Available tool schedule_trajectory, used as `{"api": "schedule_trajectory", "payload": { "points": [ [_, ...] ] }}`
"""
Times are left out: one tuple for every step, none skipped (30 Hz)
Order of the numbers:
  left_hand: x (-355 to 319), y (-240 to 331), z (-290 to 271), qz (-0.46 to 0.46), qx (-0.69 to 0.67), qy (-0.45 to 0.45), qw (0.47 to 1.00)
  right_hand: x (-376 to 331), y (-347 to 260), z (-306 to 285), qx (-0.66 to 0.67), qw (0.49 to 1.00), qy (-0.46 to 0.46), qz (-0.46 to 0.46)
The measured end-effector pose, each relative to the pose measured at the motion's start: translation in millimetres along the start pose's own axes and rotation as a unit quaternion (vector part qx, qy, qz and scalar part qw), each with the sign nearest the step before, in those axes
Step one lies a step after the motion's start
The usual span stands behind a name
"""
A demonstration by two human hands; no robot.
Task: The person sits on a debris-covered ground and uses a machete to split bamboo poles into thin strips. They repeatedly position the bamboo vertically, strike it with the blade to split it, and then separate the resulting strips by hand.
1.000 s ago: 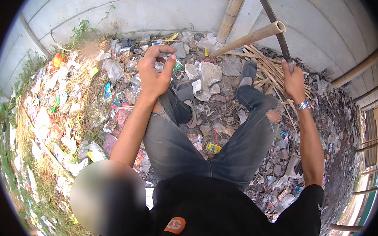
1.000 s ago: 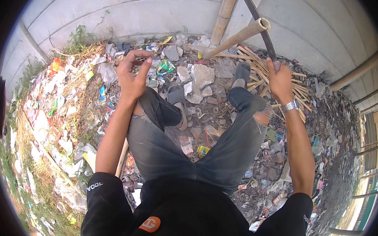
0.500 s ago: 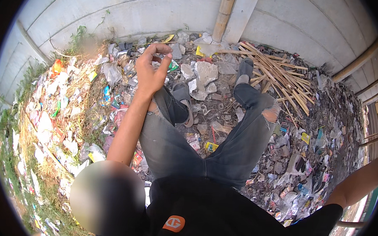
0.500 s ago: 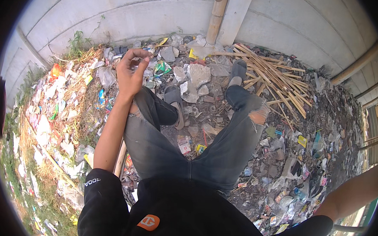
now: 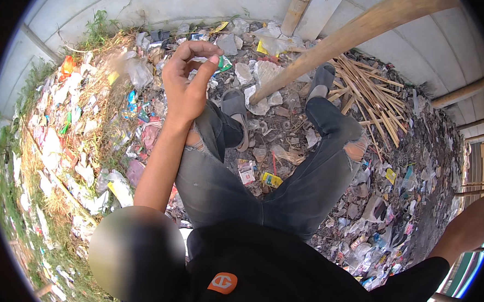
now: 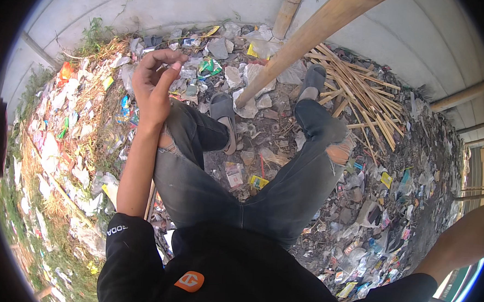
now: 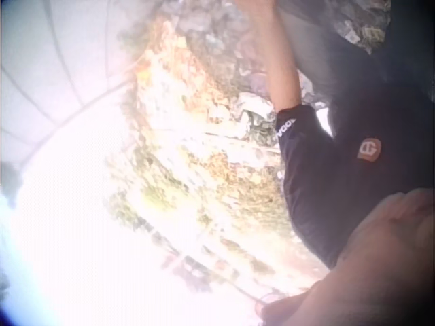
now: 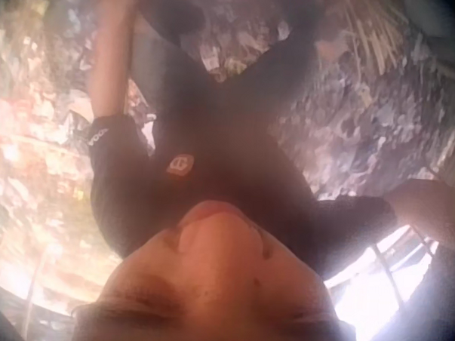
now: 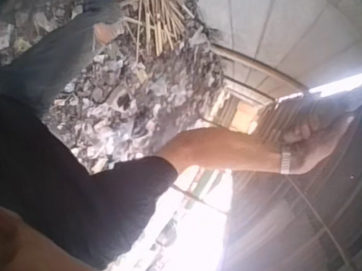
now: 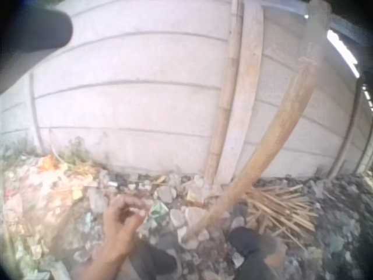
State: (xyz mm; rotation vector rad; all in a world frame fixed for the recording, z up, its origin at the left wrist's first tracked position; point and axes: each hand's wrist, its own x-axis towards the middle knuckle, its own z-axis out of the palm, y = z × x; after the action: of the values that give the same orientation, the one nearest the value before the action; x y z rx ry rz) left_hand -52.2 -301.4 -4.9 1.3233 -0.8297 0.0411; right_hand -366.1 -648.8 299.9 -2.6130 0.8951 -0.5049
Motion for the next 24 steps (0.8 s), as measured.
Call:
{"api": "schedule_trajectory", "payload": {
  "points": [
    [-0.8,-2.5,2.5,-0.001,-0.025,0.006,1.000,16.0,-6.2,16.1,-0.012,0.999,-0.026,0.015],
    [-1.1,-4.5,12.4,-0.003,-0.059,0.013,0.998,23.2,-5.4,33.1,-0.004,0.999,0.015,0.052],
    [-0.3,-6.5,15.2,-0.003,-0.076,0.020,0.997,34.2,-18.6,69.9,0.020,0.989,0.108,0.098],
    [0.4,-7.9,14.3,-0.001,-0.091,0.032,0.995,45.9,-34.3,108.2,0.050,0.969,0.202,0.134],
    [0.2,-6.7,14.3,-0.008,-0.092,0.038,0.995,49.5,-37.5,103.0,0.053,0.970,0.196,0.134],
    [-6.4,-7.3,10.8,-0.030,-0.071,0.034,0.996,57.6,-32.1,103.9,0.063,0.973,0.176,0.135],
    [-5.9,-8.4,8.5,-0.030,-0.069,0.037,0.996,64.6,-28.0,105.6,0.071,0.976,0.156,0.137],
    [-3.5,-8.8,6.5,-0.029,-0.069,0.038,0.996,68.4,-24.1,108.1,0.111,0.979,0.143,0.095],
    [-4.2,-8.0,5.4,-0.032,-0.071,0.045,0.996,64.1,-18.7,111.4,0.145,0.979,0.128,0.059],
    [-1.9,-6.7,1.0,-0.030,-0.068,0.055,0.996,61.6,-15.5,118.9,0.184,0.976,0.113,0.018],
    [-0.9,-5.1,-3.7,-0.028,-0.065,0.064,0.995,59.7,-15.5,144.6,0.239,0.962,0.128,0.021],
    [-0.1,-6.5,1.2,-0.034,-0.073,0.059,0.995,51.3,-20.2,167.1,0.277,0.948,0.155,0.026],
    [-1.1,-6.3,4.2,-0.039,-0.078,0.056,0.995,45.1,-23.8,183.4,0.298,0.938,0.175,0.031],
    [-1.4,-5.7,6.6,-0.039,-0.083,0.053,0.994,41.4,-25.1,191.5,0.320,0.926,0.198,0.032],
    [-3.9,-7.8,8.3,-0.047,-0.063,0.040,0.996,38.5,-22.7,188.6,0.341,0.921,0.186,0.032],
    [-6.1,-7.4,9.0,-0.040,-0.053,0.036,0.997,34.8,-20.9,186.3,0.366,0.915,0.168,0.033],
    [-7.0,-6.7,11.1,-0.033,-0.043,0.032,0.998,32.4,-20.1,181.4,0.390,0.908,0.150,0.033],
    [-7.5,-7.7,12.4,-0.028,-0.031,0.025,0.999,29.7,-19.1,177.2,0.402,0.903,0.145,0.037],
    [-8.3,-12.3,10.9,-0.020,-0.021,0.013,0.999,25.8,-18.9,172.7,0.414,0.899,0.138,0.044],
    [-7.6,-15.1,13.3,-0.022,-0.033,0.020,0.999,22.4,-17.6,167.6,0.424,0.894,0.133,0.051],
    [-6.6,-16.4,8.9,-0.024,-0.037,0.030,0.999,24.1,-20.6,169.2,0.411,0.896,0.160,0.049],
    [-5.3,-17.7,4.6,-0.026,-0.041,0.040,0.998,21.0,-22.5,159.1,0.417,0.888,0.189,0.040],
    [-3.7,-19.0,-0.3,-0.028,-0.047,0.043,0.998,14.8,-25.0,138.6,0.423,0.879,0.218,0.030],
    [-1.9,-16.2,-10.2,-0.030,-0.043,0.051,0.997,10.3,-31.6,117.9,0.430,0.870,0.240,0.019]
  ]
}}
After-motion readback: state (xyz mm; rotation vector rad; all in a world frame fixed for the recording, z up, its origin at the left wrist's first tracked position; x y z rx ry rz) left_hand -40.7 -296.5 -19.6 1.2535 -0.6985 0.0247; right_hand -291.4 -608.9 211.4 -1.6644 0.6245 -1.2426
